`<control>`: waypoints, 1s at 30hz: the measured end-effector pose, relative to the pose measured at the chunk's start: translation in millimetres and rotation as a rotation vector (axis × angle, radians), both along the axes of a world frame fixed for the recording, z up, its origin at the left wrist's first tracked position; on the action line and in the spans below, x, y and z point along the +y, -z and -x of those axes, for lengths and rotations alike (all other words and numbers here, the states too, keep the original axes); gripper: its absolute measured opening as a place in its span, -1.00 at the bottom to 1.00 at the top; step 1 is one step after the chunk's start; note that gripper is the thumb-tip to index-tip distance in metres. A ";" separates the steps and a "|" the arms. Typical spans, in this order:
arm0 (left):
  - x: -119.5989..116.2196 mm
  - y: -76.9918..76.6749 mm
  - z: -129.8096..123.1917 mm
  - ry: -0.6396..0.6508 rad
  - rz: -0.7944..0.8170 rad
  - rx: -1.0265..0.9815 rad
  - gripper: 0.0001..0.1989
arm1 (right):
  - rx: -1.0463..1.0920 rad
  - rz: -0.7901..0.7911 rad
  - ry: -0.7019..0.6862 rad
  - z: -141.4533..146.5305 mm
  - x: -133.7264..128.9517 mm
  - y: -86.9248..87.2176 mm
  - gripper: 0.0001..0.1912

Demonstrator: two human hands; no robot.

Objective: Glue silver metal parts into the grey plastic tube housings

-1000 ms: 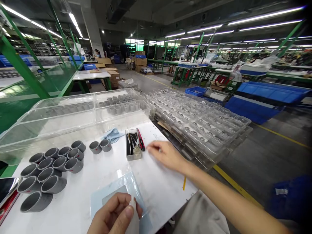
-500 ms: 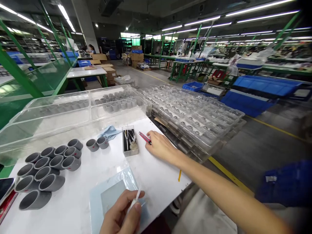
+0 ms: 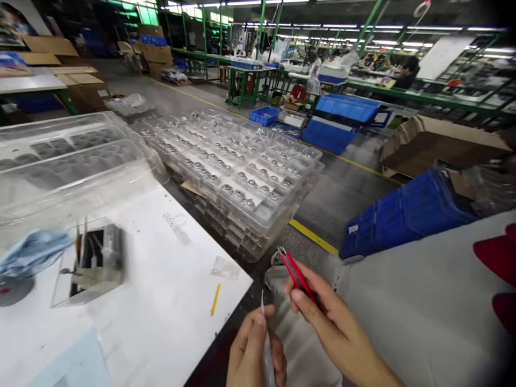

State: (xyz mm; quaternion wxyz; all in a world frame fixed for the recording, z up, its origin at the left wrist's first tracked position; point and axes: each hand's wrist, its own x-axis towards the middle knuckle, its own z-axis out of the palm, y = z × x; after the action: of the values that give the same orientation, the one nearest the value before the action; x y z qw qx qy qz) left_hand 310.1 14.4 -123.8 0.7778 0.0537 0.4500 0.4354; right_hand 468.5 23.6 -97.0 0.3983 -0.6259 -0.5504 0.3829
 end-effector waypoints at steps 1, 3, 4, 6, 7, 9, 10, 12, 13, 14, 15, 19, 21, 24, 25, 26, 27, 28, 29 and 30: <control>5.5 1.3 -6.0 -0.005 0.000 -0.006 -0.33 | 0.001 0.022 0.001 -6.3 -6.2 5.4 -0.56; 12.7 1.9 -10.1 -0.022 -0.010 -0.009 -0.41 | -0.009 0.045 -0.005 -14.7 -11.7 14.7 -0.60; 14.4 1.1 -9.4 -0.026 -0.012 -0.011 -0.45 | -0.024 0.036 -0.004 -17.2 -11.7 18.7 -0.63; 15.2 -1.7 -5.6 -0.022 -0.016 -0.017 -0.51 | -0.080 -0.007 -0.007 -19.0 -8.1 25.0 -0.66; 14.9 -3.2 -3.3 -0.018 -0.018 -0.021 -0.53 | -0.117 -0.031 -0.012 -18.5 -5.3 27.1 -0.68; 14.6 -4.5 0.8 -0.008 -0.021 -0.025 -0.54 | -0.193 -0.077 -0.030 -15.8 0.9 29.4 -0.73; 15.0 -4.1 2.6 0.000 -0.024 -0.028 -0.53 | -0.221 -0.099 -0.044 -14.1 3.9 29.6 -0.76; 16.7 -1.5 5.5 0.025 -0.030 -0.038 -0.52 | -0.256 -0.164 -0.069 -10.8 9.3 29.1 -0.81; 18.1 0.2 6.7 0.038 -0.035 -0.044 -0.52 | -0.270 -0.197 -0.081 -9.7 11.7 28.7 -0.82; 19.7 1.8 7.6 0.046 -0.039 -0.049 -0.52 | -0.284 -0.226 -0.092 -8.9 14.0 28.4 -0.83; 21.3 3.0 8.4 0.051 -0.042 -0.052 -0.53 | -0.301 -0.251 -0.101 -8.6 16.1 28.3 -0.84; 26.1 3.4 10.5 0.061 -0.042 -0.056 -0.57 | -0.407 -0.337 -0.135 -9.6 22.3 28.6 -0.79; 26.9 2.8 11.9 0.077 -0.033 -0.065 -0.59 | -0.466 -0.361 -0.189 -10.5 23.0 28.7 -0.70; 26.6 2.9 14.5 0.093 -0.021 -0.077 -0.60 | -0.530 -0.371 -0.263 -11.2 21.6 28.6 -0.59; 26.3 3.0 15.3 0.095 -0.018 -0.079 -0.60 | -0.539 -0.376 -0.271 -11.3 20.9 28.6 -0.58; 26.0 2.8 15.9 0.097 -0.016 -0.081 -0.60 | -0.546 -0.382 -0.276 -11.5 20.3 28.7 -0.57; 25.8 2.5 16.4 0.102 -0.012 -0.083 -0.61 | -0.549 -0.384 -0.277 -11.8 19.8 28.8 -0.57; 25.7 2.0 16.7 0.106 -0.008 -0.084 -0.61 | -0.550 -0.385 -0.277 -12.0 19.5 28.9 -0.57; 25.7 1.5 16.8 0.109 -0.006 -0.086 -0.61 | -0.551 -0.385 -0.277 -12.3 19.2 29.1 -0.57; 25.7 1.0 16.8 0.112 -0.004 -0.087 -0.61 | -0.551 -0.382 -0.279 -12.5 19.0 29.3 -0.56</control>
State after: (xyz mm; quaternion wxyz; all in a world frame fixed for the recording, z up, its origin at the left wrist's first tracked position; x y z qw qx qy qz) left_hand 293.2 40.1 -124.8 0.8197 0.0611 0.4113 0.3940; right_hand 480.9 42.7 -126.2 0.2886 -0.5390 -0.7787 0.1407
